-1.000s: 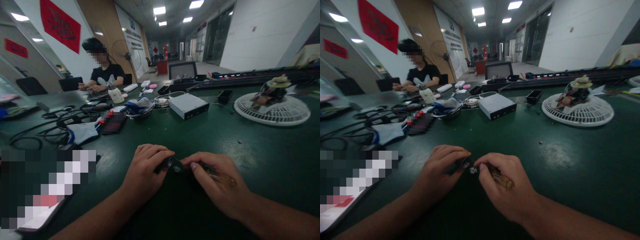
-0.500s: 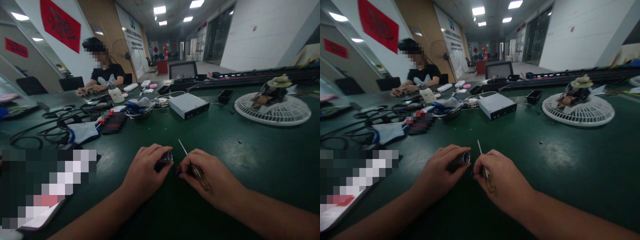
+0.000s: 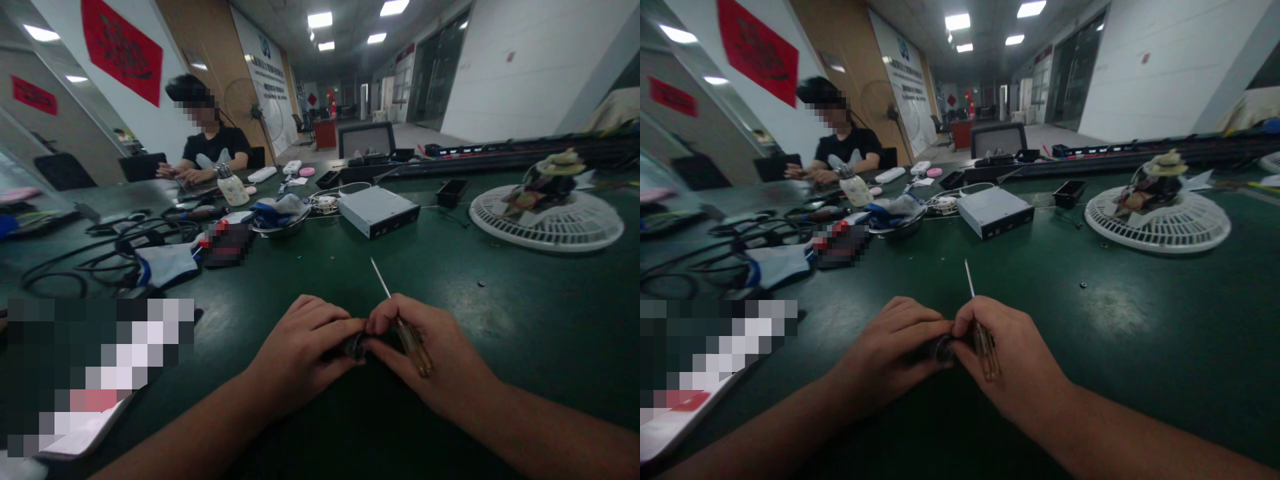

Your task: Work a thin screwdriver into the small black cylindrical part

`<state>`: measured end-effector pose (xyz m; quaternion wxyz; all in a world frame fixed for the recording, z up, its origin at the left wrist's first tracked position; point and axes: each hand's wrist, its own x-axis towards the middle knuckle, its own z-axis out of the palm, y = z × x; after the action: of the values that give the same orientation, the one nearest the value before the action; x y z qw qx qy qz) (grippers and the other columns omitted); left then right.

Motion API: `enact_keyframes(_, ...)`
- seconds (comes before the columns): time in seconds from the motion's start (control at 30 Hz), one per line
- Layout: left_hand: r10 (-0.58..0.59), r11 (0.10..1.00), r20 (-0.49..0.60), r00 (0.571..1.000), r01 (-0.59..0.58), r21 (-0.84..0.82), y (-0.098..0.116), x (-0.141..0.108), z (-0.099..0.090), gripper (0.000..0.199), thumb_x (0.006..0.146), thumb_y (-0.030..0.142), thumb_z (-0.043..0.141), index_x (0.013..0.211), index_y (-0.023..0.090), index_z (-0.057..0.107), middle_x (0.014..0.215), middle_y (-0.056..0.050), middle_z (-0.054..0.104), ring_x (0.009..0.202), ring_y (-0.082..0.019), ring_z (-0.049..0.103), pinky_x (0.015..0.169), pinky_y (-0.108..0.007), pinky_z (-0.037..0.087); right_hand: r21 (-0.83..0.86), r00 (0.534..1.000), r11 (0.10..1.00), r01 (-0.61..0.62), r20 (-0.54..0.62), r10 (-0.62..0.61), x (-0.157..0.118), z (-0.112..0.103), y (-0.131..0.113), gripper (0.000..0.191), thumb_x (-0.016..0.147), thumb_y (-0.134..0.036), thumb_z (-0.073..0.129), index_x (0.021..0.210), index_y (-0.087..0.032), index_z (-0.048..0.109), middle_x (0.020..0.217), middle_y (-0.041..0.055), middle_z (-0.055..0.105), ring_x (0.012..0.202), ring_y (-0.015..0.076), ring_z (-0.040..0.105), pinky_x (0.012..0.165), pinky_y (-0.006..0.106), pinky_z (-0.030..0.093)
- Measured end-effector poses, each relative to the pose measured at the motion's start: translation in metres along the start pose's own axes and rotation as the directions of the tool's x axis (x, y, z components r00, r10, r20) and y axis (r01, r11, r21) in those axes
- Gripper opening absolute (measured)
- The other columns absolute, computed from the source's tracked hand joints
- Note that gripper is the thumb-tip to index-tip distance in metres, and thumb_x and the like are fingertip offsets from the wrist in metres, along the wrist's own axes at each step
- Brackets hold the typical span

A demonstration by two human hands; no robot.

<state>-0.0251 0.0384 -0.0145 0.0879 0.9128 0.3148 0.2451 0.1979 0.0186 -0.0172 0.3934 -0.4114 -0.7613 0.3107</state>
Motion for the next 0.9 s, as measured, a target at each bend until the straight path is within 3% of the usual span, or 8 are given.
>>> enact_keyframes(0.47, 0.082, 0.995, 0.016, 0.996, -0.081, -0.052, 0.0015, -0.0023, -0.0006, 0.033, 0.093, 0.028, 0.068, 0.124, 0.023, 0.059, 0.114, -0.004, 0.072, 0.099, -0.018, 0.066, 0.087, -0.037, 0.045, -0.081, 0.996, 0.994, -0.077, 0.046, 0.081, 0.0013, 0.0006, -0.0044, 0.015, 0.084, -0.020, 0.072, 0.090, -0.023, 0.059, 0.082, -0.0023, 0.066, 0.071, 0.0151, 0.061, 0.064, 0.029, 0.046)
enact_keyframes(0.6, 0.001, 0.999, -0.049, 0.999, -0.002, -0.034, 0.0026, -0.0011, 0.0008, 0.032, 0.091, 0.025, 0.070, 0.121, 0.024, 0.060, 0.111, -0.002, 0.072, 0.097, -0.018, 0.066, 0.087, -0.037, 0.045, -0.018, 0.995, 0.996, -0.091, 0.035, 0.092, 0.0016, -0.0003, -0.0056, 0.004, 0.094, -0.026, 0.063, 0.096, -0.024, 0.061, 0.087, -0.0006, 0.067, 0.077, 0.0159, 0.063, 0.068, 0.030, 0.048)
enact_keyframes(0.8, -0.190, 0.981, -0.176, 0.966, 0.194, 0.009, 0.0009, 0.0003, 0.0001, 0.030, 0.081, 0.019, 0.075, 0.109, 0.025, 0.064, 0.102, 0.000, 0.072, 0.095, -0.020, 0.066, 0.088, -0.040, 0.046, 0.198, 0.989, 0.975, 0.098, -0.126, -0.074, -0.0019, -0.0028, -0.0007, 0.035, 0.103, -0.044, 0.049, 0.129, -0.025, 0.063, 0.118, 0.0078, 0.064, 0.104, 0.0212, 0.064, 0.084, 0.035, 0.053)
enact_keyframes(0.9, -0.288, 0.954, -0.222, 0.931, 0.299, 0.018, -0.0005, 0.0001, -0.0008, 0.027, 0.080, 0.021, 0.075, 0.105, 0.025, 0.065, 0.098, 0.000, 0.072, 0.092, -0.021, 0.066, 0.084, -0.040, 0.048, 0.243, 0.983, 0.957, 0.158, -0.135, -0.128, -0.0030, -0.0038, -0.0005, 0.039, 0.104, -0.047, 0.046, 0.131, -0.026, 0.065, 0.125, 0.0095, 0.063, 0.107, 0.0228, 0.064, 0.083, 0.036, 0.054)
